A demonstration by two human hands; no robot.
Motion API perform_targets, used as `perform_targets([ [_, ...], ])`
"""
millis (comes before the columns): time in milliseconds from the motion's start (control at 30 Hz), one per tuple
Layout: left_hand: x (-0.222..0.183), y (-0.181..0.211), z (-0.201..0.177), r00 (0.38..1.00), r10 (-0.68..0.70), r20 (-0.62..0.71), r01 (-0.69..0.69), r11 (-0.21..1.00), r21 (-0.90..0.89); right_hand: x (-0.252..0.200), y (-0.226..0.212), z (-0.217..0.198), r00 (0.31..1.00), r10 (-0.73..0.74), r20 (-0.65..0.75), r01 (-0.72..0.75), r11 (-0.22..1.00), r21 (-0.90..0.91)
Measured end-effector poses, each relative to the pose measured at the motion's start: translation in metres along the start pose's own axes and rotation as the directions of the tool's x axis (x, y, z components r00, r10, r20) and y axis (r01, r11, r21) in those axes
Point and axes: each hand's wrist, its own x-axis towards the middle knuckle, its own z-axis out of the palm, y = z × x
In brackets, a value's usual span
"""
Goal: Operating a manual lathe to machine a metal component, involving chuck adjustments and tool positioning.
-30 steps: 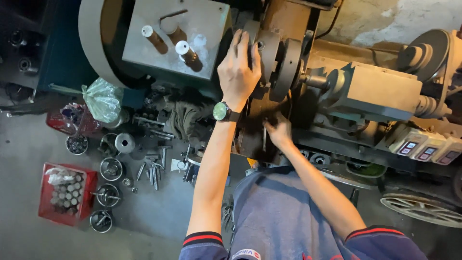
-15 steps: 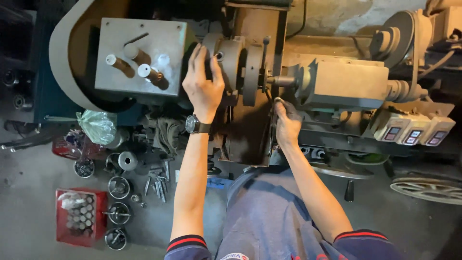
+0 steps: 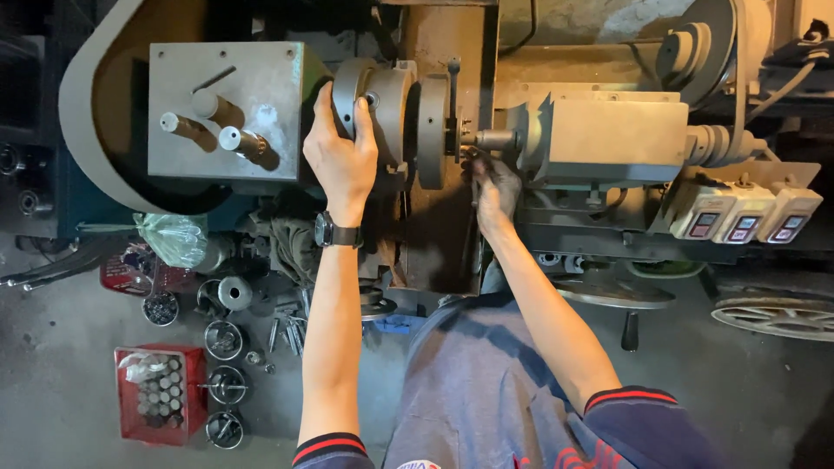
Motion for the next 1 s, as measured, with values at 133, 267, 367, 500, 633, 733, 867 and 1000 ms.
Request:
perform_targets([
  [133, 0.0, -0.002, 0.0, 1.0, 0.01, 0.002, -0.01, 1.0, -0.014, -0.003, -0.004, 0.003, 0.995, -0.102, -0.011, 0.102, 0.995, 0.015],
  [267, 0.0, -0.003, 0.0, 1.0, 0.028, -0.012, -0.028, 0.999, -0.024, -0.01, -0.02, 0.012, 0.99, -0.078, 0.121, 0.069, 0.995, 0.078],
  [367, 0.0, -0.004, 0.0, 1.0, 0.028, -0.012, -0.028, 0.999, -0.03, -0.001, -0.01, 0.012, 0.996, -0.048, 0.073, 0.047, 0.999, 0.012],
  [500, 0.0, -0.004, 0.0, 1.0, 0.009, 0.005, -0.009, 0.999, -0.033, 0.007, -0.001, 0.0, 0.976, -0.129, 0.178, 0.138, 0.99, -0.041],
  [633, 0.0, -0.005, 0.001, 1.0, 0.01, -0.019, -0.01, 0.999, -0.033, 0.009, 0.002, -0.003, 0.963, -0.154, 0.222, 0.171, 0.983, -0.06],
  [733, -0.001, -0.004, 0.0, 1.0, 0.014, -0.028, -0.014, 0.999, -0.033, 0.006, 0.001, 0.002, 0.982, -0.106, 0.154, 0.106, 0.994, 0.008],
  [867, -0.003, -0.006, 0.001, 1.0, -0.005, -0.015, 0.005, 0.999, -0.039, -0.005, -0.011, 0.013, 0.991, 0.084, 0.107, -0.104, 0.976, 0.193],
  [1000, -0.004, -0.005, -0.001, 1.0, -0.027, 0.002, 0.027, 0.998, -0.063, -0.009, -0.015, 0.016, 0.985, 0.158, 0.074, -0.166, 0.978, 0.125],
])
